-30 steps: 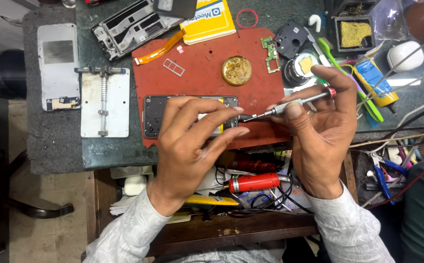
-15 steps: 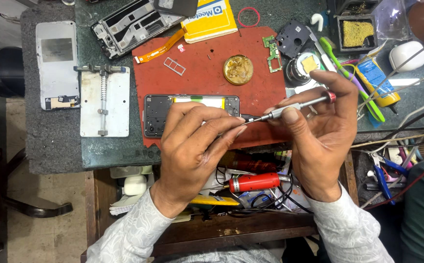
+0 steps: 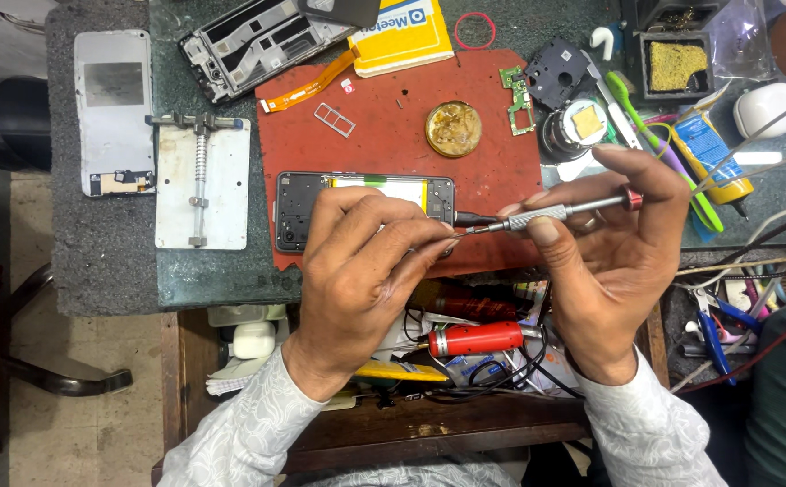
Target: The person unscrews the back cover of a smartphone with a precision screwdriver, pries the cover open, and works on the internal battery and components. They then attach a cable with an antenna to the phone, power it on, and navigate the screen to test the device.
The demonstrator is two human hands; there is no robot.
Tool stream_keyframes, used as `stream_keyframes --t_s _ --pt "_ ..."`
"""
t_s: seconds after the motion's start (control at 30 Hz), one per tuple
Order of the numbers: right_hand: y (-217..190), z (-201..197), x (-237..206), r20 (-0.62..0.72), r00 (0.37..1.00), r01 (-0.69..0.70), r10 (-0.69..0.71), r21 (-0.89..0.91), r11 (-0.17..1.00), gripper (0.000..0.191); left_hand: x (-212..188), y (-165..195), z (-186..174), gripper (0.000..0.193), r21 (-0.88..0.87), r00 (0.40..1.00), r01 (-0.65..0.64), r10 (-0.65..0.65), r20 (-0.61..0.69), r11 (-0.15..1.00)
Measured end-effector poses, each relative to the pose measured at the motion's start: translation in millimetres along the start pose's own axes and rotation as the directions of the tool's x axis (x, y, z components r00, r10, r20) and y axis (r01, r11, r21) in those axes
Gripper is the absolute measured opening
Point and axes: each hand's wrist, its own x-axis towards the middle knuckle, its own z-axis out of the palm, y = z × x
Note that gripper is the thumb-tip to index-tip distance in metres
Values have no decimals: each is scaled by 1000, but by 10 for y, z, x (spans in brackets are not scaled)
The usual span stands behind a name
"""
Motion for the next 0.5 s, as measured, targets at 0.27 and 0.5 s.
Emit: stream_keyframes --t_s 0.27,0.5 --pt "-6 14 -34 -11 999 29 -30 -106 994 50 -18 -24 -1 19 18 1000 -16 15 7 1000" --pt "45 0 -68 -91 994 34 -53 -207 978 44 -39 -31 -2 18 34 1000 -23 23 8 999"
